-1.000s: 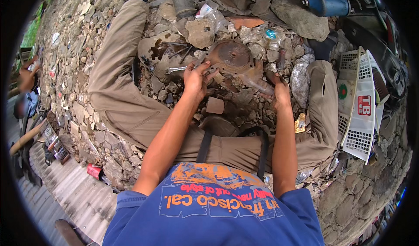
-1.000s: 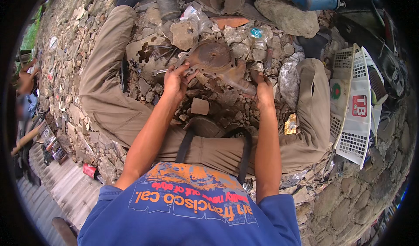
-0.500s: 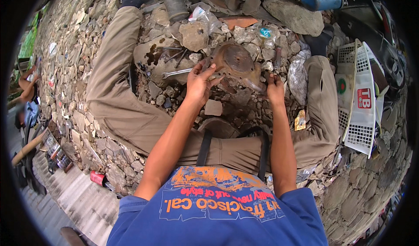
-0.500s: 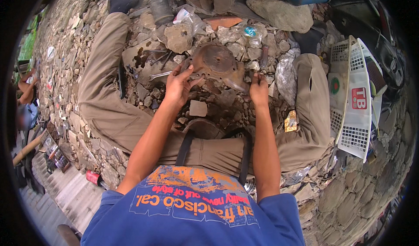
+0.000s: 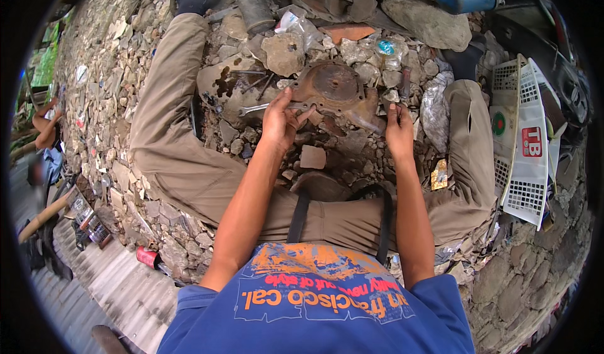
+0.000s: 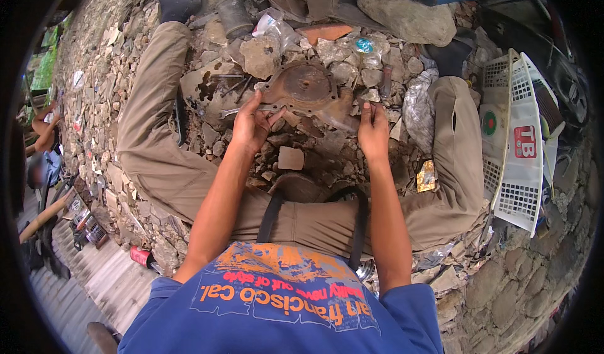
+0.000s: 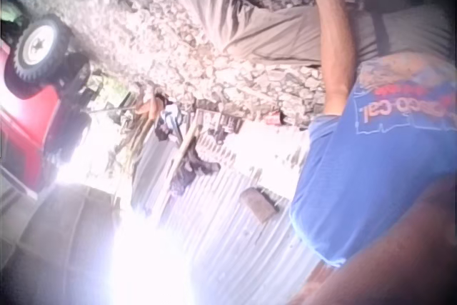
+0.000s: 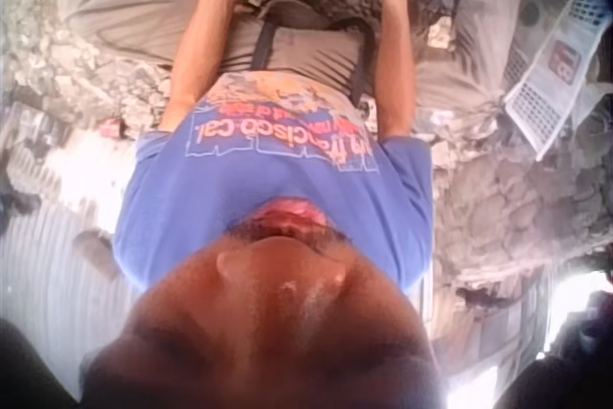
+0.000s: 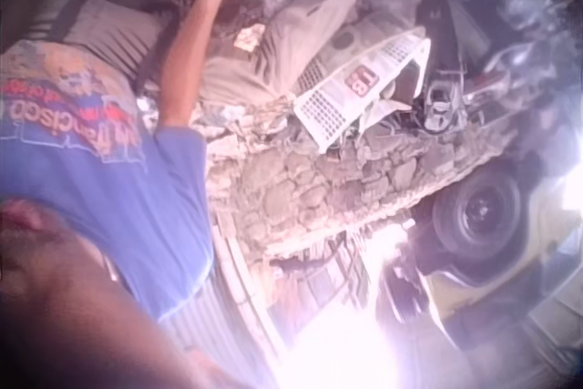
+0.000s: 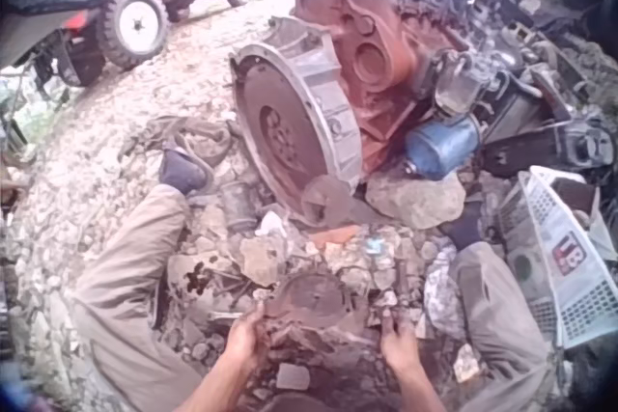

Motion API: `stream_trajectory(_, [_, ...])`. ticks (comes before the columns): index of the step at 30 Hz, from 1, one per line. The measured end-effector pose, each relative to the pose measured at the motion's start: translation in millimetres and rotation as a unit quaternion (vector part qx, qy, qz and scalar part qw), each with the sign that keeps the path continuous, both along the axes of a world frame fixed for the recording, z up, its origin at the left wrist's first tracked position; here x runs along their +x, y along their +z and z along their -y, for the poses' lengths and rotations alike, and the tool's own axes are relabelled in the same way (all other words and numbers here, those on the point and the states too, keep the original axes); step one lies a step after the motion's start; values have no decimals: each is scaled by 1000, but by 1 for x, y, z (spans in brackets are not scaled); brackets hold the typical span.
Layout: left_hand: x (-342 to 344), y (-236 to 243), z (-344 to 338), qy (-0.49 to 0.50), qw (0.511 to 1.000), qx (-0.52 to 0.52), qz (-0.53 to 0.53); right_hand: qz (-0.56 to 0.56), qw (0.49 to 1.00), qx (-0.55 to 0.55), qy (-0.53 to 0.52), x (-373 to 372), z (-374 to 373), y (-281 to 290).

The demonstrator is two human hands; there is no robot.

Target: The person works on a disassembled engine block, using a wrench to loosen and remove bolts from a component. They then pick up a circular metal part, possibly a brake disc, and rub its surface with a stone or abrasive material.

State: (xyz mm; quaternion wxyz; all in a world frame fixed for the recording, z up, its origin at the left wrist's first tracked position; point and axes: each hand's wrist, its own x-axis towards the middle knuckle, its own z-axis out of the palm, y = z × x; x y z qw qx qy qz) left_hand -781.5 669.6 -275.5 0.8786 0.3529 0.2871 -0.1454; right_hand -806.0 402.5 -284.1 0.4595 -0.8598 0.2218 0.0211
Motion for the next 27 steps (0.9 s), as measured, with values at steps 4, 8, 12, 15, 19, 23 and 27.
stream_trajectory(4, [8,-5,-7,-9,1000,27,-12,68,998,-3,-1,3,-11,-5])
stream_trajectory(8, [10,-3,-7,-2,999,21,-26,74,997,-1,6,2,-12,-2])
stream_trajectory(12, [8,-3,-9,8,999,28,-33,73,997,24,16,0,-11,1])
stream_trajectory(15, [11,-5,-15,-30,997,64,-43,83,996,21,41,0,-3,-3])
stream_trajectory(19, [14,-3,-18,-99,984,145,-34,117,991,34,52,2,5,-17])
stream_trajectory(23, [17,-31,-17,-166,952,252,-50,103,991,42,79,5,9,-15])
stream_trajectory(27, [12,-10,-5,-215,934,282,-44,98,992,38,66,6,13,-14])
